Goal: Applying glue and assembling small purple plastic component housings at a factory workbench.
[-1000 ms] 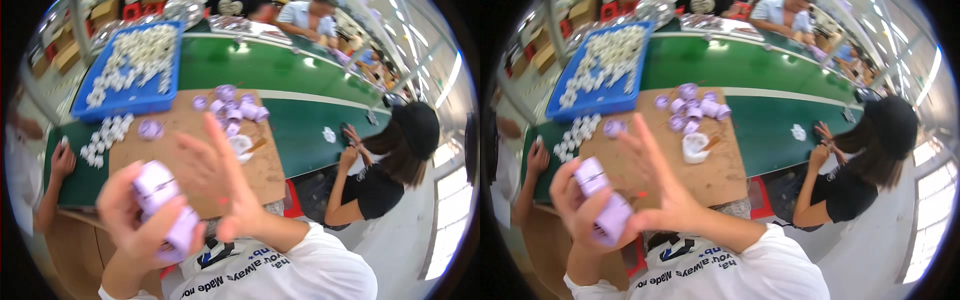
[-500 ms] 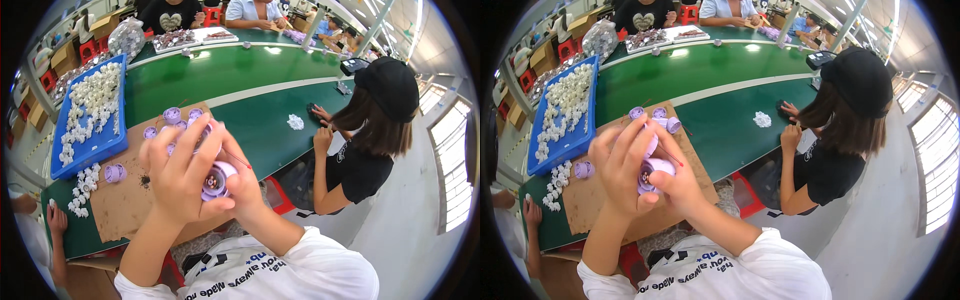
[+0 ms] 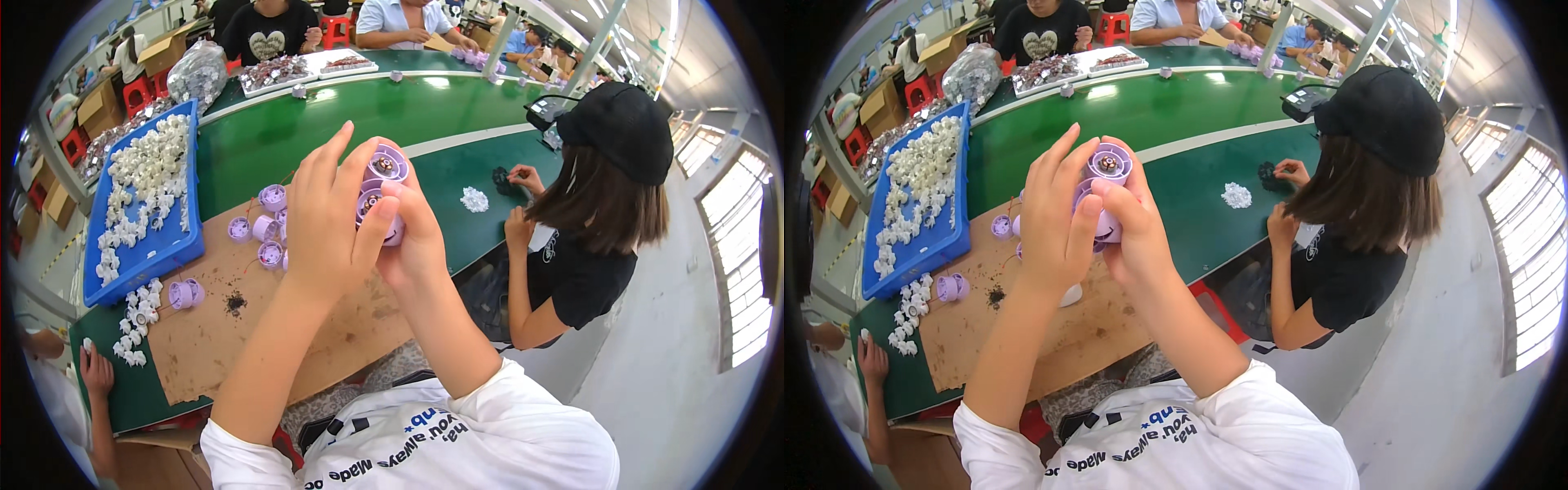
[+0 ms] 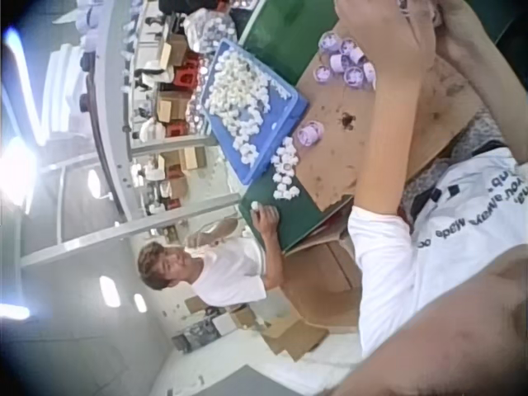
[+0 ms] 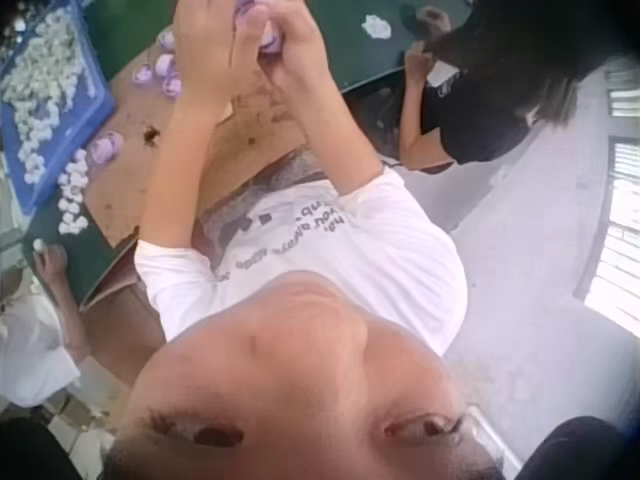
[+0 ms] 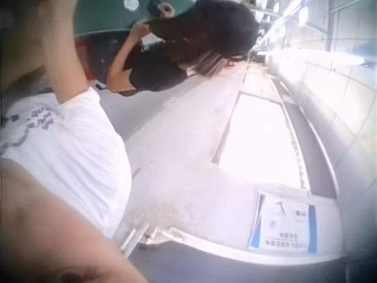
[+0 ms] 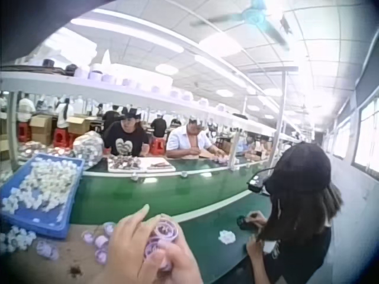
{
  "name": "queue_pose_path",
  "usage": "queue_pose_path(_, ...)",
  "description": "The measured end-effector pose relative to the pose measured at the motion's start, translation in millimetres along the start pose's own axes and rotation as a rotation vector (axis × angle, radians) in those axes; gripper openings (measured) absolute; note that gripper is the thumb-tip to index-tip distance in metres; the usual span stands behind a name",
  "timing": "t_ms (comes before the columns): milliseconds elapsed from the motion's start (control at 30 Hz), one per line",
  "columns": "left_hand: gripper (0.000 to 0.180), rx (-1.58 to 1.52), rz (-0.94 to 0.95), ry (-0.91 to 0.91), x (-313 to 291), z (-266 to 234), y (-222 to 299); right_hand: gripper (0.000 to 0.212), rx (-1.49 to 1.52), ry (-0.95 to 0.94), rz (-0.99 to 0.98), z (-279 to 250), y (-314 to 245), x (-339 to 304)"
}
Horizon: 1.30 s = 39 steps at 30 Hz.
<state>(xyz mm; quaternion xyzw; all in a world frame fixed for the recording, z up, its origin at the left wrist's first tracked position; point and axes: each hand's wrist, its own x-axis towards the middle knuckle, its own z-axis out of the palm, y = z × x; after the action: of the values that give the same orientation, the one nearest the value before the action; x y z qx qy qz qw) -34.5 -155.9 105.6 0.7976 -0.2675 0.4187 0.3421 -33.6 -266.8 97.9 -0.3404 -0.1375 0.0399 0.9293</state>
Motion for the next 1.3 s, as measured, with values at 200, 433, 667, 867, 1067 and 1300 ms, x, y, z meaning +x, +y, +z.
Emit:
queue_pose_path(200,0.056,-0.001,-0.048,0.053,-14,-10,-8,0.055,-0.034,-0.008,0.010,-8,2,8)
queue_pose_path(433,0.043,0.104,-0.438,-0.374,-127,-214,-2,0.075,-1.144,0.200,-0.215,-86,-19,71)
queue_pose_path(667,0.030,-1.271,-1.609,-0.094,-204,-303,-157,0.083,-1.937,0.015,0.208,-131,41,89)
queue_pose_path(867,0.059,0.465,-1.802,-0.794,-441,-344,24,0.063,-2.086,-0.205,0.143,-133,83,96)
queue_pose_path(1067,0.047,0.419,-1.741,-0.206,-535,-277,37,0.063,-2.052,-0.327,0.102,-149,81,109)
queue_pose_path(1300,0.032,0.595,-1.200,-0.593,-563,-251,38,0.055,-2.017,-0.314,0.070,-161,86,104)
